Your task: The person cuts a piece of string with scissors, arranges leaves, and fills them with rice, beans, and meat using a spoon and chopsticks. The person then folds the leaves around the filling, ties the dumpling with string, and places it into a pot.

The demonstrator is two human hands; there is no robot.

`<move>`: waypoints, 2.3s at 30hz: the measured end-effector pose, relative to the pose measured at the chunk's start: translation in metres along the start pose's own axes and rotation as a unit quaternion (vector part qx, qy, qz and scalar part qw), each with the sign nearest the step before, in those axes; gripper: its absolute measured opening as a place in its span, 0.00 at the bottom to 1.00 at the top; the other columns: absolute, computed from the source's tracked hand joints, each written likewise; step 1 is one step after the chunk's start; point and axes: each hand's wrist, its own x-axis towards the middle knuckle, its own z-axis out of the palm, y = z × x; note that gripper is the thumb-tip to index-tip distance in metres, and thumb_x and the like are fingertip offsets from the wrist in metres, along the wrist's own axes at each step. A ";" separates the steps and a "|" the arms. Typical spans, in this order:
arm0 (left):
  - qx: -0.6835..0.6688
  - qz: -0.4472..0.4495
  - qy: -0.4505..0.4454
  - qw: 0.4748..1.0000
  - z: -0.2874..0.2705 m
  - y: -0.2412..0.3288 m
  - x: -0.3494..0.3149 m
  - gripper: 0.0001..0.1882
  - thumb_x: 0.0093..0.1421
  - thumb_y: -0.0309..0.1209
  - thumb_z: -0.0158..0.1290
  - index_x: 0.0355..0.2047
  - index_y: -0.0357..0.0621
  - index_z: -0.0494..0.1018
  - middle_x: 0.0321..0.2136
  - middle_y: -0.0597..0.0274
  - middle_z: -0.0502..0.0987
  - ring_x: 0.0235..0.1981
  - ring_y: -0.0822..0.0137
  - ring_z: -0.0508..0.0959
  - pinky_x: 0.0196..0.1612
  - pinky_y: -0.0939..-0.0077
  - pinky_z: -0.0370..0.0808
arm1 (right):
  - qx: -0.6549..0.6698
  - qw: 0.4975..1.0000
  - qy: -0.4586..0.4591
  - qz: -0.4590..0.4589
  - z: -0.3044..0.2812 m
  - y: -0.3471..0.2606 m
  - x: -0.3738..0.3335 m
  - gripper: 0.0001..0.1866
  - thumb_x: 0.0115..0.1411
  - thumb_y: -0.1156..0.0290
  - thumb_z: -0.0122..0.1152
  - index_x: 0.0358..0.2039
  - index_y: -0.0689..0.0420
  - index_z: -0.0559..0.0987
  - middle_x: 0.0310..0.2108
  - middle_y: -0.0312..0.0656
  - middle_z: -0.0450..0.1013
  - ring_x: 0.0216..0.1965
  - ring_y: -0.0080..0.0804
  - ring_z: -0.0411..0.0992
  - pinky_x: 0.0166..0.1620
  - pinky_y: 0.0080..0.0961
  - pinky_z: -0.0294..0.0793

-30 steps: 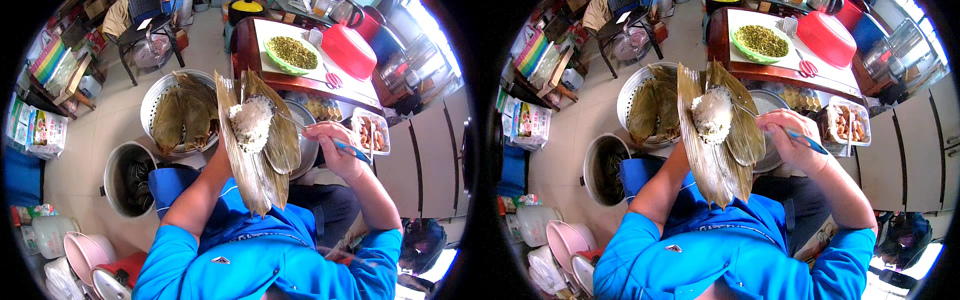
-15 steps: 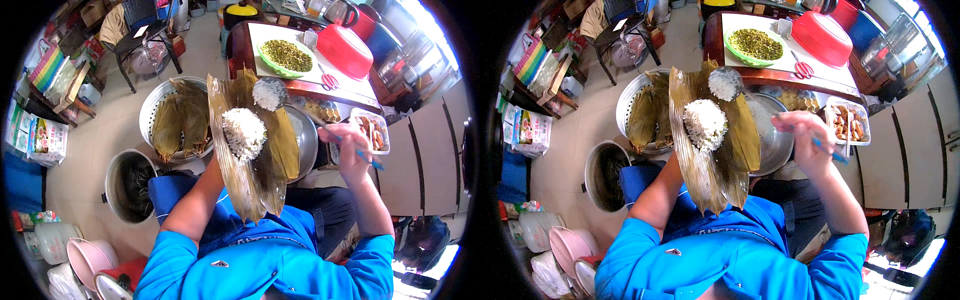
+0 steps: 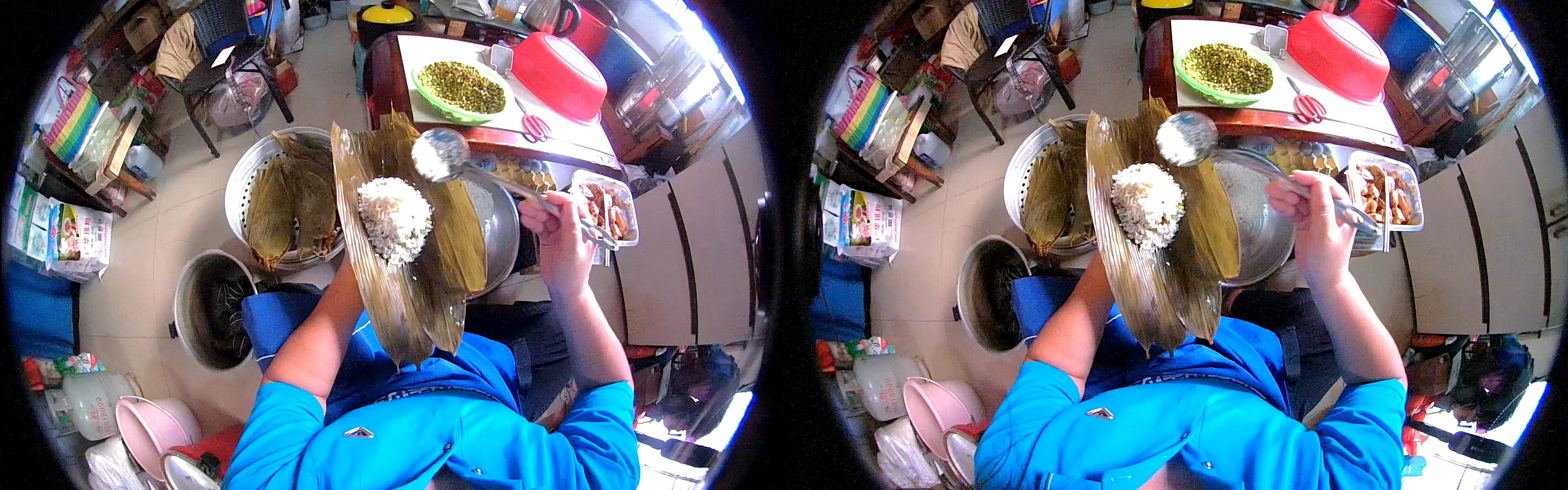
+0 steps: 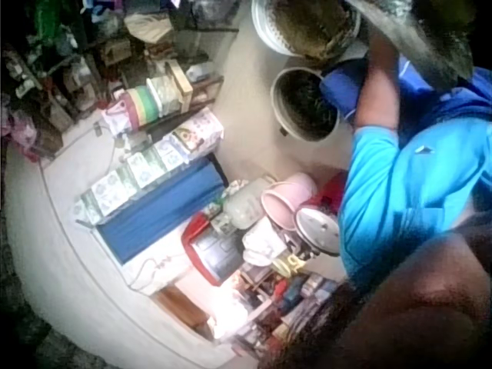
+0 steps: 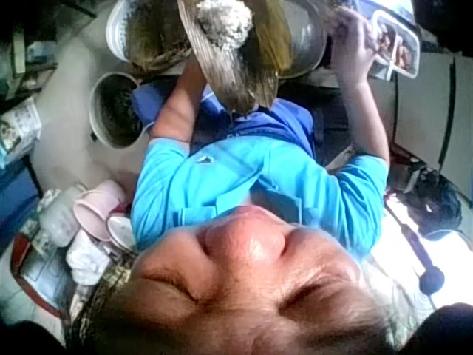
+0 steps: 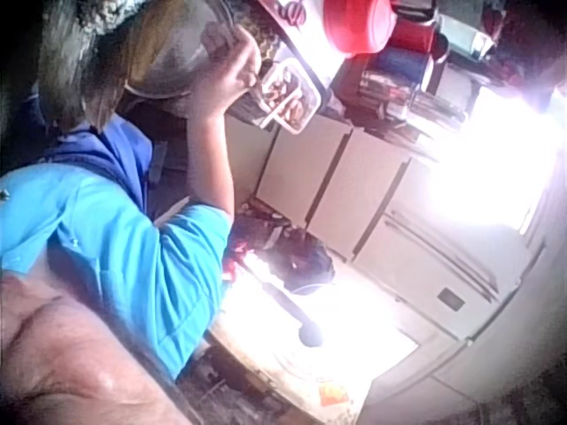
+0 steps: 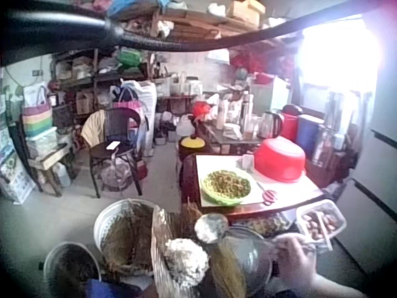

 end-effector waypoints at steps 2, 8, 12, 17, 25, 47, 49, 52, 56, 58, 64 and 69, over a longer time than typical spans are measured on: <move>0.379 0.086 0.004 0.921 0.017 -0.001 -0.001 0.17 0.61 0.40 0.38 0.44 0.45 0.66 0.39 0.56 0.73 0.39 0.59 0.74 0.46 0.64 0.73 | 0.094 0.993 0.066 0.020 -0.021 0.015 0.003 0.13 0.66 0.66 0.43 0.40 0.63 0.71 0.34 0.52 0.75 0.36 0.37 0.76 0.40 0.28 0.77; 0.082 0.044 0.036 0.995 0.019 0.008 -0.012 0.17 0.60 0.45 0.40 0.40 0.47 0.69 0.34 0.59 0.74 0.38 0.61 0.74 0.45 0.65 0.73 | 0.021 0.961 0.214 0.172 -0.081 0.136 0.008 0.12 0.63 0.65 0.47 0.38 0.60 0.72 0.28 0.40 0.72 0.29 0.28 0.74 0.31 0.20 0.75; -0.004 0.029 0.073 0.997 0.010 0.017 -0.018 0.18 0.60 0.45 0.40 0.40 0.47 0.69 0.34 0.59 0.74 0.38 0.61 0.74 0.45 0.64 0.73 | -0.060 0.935 0.230 0.263 -0.075 0.257 -0.011 0.12 0.60 0.61 0.52 0.38 0.56 0.74 0.34 0.37 0.73 0.30 0.24 0.72 0.29 0.21 0.72; -0.015 0.018 0.083 0.996 0.009 0.018 -0.008 0.18 0.60 0.46 0.40 0.40 0.47 0.70 0.35 0.58 0.74 0.38 0.60 0.75 0.44 0.63 0.74 | -0.111 0.966 0.113 0.205 -0.131 0.385 -0.065 0.14 0.58 0.65 0.57 0.43 0.58 0.74 0.37 0.39 0.74 0.37 0.27 0.72 0.42 0.24 0.71; -0.001 0.032 0.108 0.994 0.005 0.028 -0.014 0.19 0.61 0.47 0.40 0.40 0.47 0.70 0.36 0.57 0.75 0.38 0.59 0.75 0.44 0.62 0.74 | -0.184 0.948 0.164 0.199 -0.100 0.307 -0.026 0.11 0.60 0.64 0.54 0.33 0.59 0.76 0.26 0.36 0.74 0.27 0.24 0.71 0.33 0.22 0.73; -0.045 -0.005 0.129 0.991 0.022 0.001 -0.006 0.22 0.60 0.50 0.40 0.43 0.46 0.69 0.38 0.55 0.75 0.38 0.55 0.76 0.43 0.57 0.75 | -0.194 0.949 -0.125 -0.216 -0.008 0.042 -0.038 0.15 0.64 0.61 0.47 0.37 0.61 0.73 0.39 0.56 0.74 0.39 0.43 0.75 0.44 0.36 0.74; -0.061 -0.006 0.134 0.989 0.023 0.001 -0.005 0.22 0.60 0.50 0.40 0.42 0.46 0.69 0.37 0.54 0.75 0.38 0.55 0.76 0.42 0.57 0.75 | -0.220 0.921 -0.152 -0.283 -0.008 0.043 -0.037 0.09 0.61 0.71 0.49 0.33 0.62 0.75 0.37 0.55 0.75 0.36 0.41 0.77 0.41 0.31 0.76; -0.046 -0.002 0.088 0.995 0.020 0.001 -0.003 0.22 0.60 0.50 0.40 0.42 0.46 0.69 0.36 0.55 0.75 0.37 0.54 0.76 0.41 0.57 0.75 | -0.227 0.920 -0.164 -0.276 -0.007 0.043 -0.032 0.08 0.60 0.71 0.49 0.33 0.62 0.75 0.37 0.56 0.75 0.35 0.41 0.77 0.39 0.32 0.76; -0.031 -0.008 0.110 0.993 0.017 -0.001 0.001 0.21 0.60 0.49 0.41 0.42 0.46 0.68 0.36 0.55 0.74 0.36 0.54 0.76 0.40 0.57 0.75 | -0.121 0.965 -0.103 -0.210 -0.006 0.048 -0.035 0.11 0.63 0.69 0.47 0.35 0.63 0.74 0.37 0.55 0.74 0.36 0.41 0.76 0.41 0.34 0.76; -0.060 0.001 0.074 0.995 0.028 -0.002 0.001 0.21 0.60 0.49 0.41 0.42 0.46 0.68 0.36 0.56 0.74 0.36 0.54 0.76 0.40 0.57 0.75 | 0.017 0.995 0.003 -0.100 -0.010 0.055 -0.037 0.14 0.65 0.66 0.44 0.39 0.64 0.72 0.36 0.54 0.74 0.37 0.41 0.75 0.46 0.34 0.74; -0.016 0.047 0.049 0.998 -0.010 0.006 0.001 0.21 0.61 0.49 0.40 0.42 0.45 0.68 0.37 0.55 0.74 0.37 0.54 0.76 0.41 0.57 0.75 | 0.219 0.959 0.177 0.040 -0.046 0.095 -0.014 0.14 0.63 0.64 0.48 0.43 0.60 0.71 0.38 0.48 0.74 0.40 0.36 0.74 0.47 0.28 0.74; -0.024 0.037 0.079 0.996 -0.001 0.012 -0.007 0.22 0.61 0.50 0.40 0.42 0.46 0.68 0.37 0.56 0.75 0.37 0.55 0.76 0.41 0.58 0.75 | -0.175 0.965 0.145 0.131 -0.075 0.251 -0.012 0.10 0.60 0.63 0.53 0.34 0.57 0.75 0.30 0.36 0.72 0.30 0.22 0.69 0.36 0.21 0.71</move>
